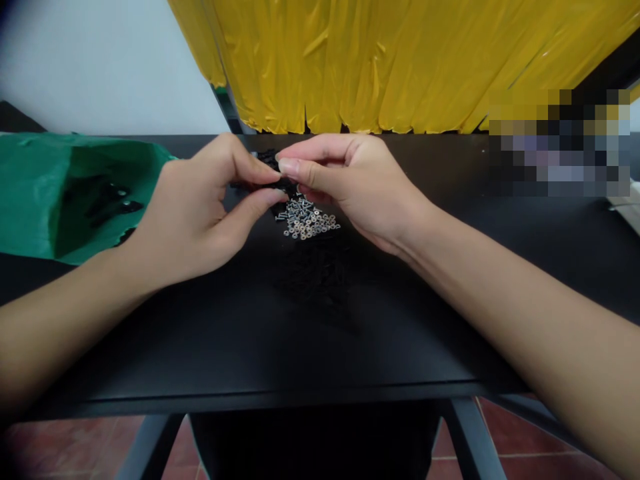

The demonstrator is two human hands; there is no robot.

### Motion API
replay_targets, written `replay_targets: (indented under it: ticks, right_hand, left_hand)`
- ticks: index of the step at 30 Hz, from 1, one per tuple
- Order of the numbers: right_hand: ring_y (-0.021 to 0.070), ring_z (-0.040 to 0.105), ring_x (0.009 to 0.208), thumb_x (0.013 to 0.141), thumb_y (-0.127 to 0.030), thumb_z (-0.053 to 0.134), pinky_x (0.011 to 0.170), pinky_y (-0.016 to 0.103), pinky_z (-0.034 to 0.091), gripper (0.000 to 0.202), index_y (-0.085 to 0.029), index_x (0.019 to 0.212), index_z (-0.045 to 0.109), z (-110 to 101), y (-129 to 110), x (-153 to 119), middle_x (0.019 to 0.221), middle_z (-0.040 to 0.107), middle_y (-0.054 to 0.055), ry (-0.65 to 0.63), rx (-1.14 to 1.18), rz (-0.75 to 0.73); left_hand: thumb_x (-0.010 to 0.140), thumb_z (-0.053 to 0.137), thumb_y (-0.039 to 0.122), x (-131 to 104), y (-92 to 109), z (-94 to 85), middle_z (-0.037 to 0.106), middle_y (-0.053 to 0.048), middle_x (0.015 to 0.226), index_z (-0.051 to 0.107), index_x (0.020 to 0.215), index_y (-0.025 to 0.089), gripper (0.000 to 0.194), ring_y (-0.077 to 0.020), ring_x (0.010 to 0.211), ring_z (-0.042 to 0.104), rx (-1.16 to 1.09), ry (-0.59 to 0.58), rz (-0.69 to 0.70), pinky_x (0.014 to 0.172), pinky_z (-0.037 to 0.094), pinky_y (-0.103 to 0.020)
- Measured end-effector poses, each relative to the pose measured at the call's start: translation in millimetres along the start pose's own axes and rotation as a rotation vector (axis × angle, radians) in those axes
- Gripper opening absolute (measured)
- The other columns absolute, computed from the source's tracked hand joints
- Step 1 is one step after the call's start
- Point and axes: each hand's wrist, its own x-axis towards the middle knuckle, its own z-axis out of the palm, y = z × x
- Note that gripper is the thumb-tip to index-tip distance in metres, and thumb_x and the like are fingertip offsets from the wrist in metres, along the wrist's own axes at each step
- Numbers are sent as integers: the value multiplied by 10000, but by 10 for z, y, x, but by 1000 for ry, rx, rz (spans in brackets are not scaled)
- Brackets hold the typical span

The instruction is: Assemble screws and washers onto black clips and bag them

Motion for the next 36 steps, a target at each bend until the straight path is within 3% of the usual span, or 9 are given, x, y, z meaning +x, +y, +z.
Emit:
replay_targets:
  ticks: [7,15,22,27,36]
  right_hand:
    - [154,625,755,877,-232,814,796,349,593,61,-257,825,796,50,-1,-20,853,695,11,56,-27,40]
    - [147,664,776,854,-218,838,787,315,600,84,-237,784,795,49,-7,-14,885,734,14,64,-7,45]
    - [139,701,815,864,-128,811,768,263,614,107,-190,776,804,-1,0,6,935,773,48,27,4,44]
    - [133,708,850,879,-163,806,802,249,626,74,-201,817,822,-44,-5,11,939,774,34,-33,-7,51]
    - [161,719,804,852,-127,830,774,293,634,74,-192,825,807,-39,-23,10,897,775,58,-9,-66,0]
  left_hand:
    - [977,617,300,12,-50,13,664,-46,995,618,1015,284,41,-293,1006,676,179,-7,85,909,527,-435]
    - [988,578,301,51,-92,-11,684,-61,1004,635,1061,273,97,-313,1034,662,306,-45,166,1059,434,-503]
    - [991,576,274,66,-154,-9,713,-59,962,643,1057,271,94,-312,940,676,408,0,309,938,460,-507]
    - [995,577,311,75,-150,-20,724,-65,925,650,1009,273,83,-328,921,681,419,-5,328,925,436,-527]
    - [952,626,317,111,-170,11,707,-65,887,668,956,283,54,-336,920,681,365,11,281,979,433,-552]
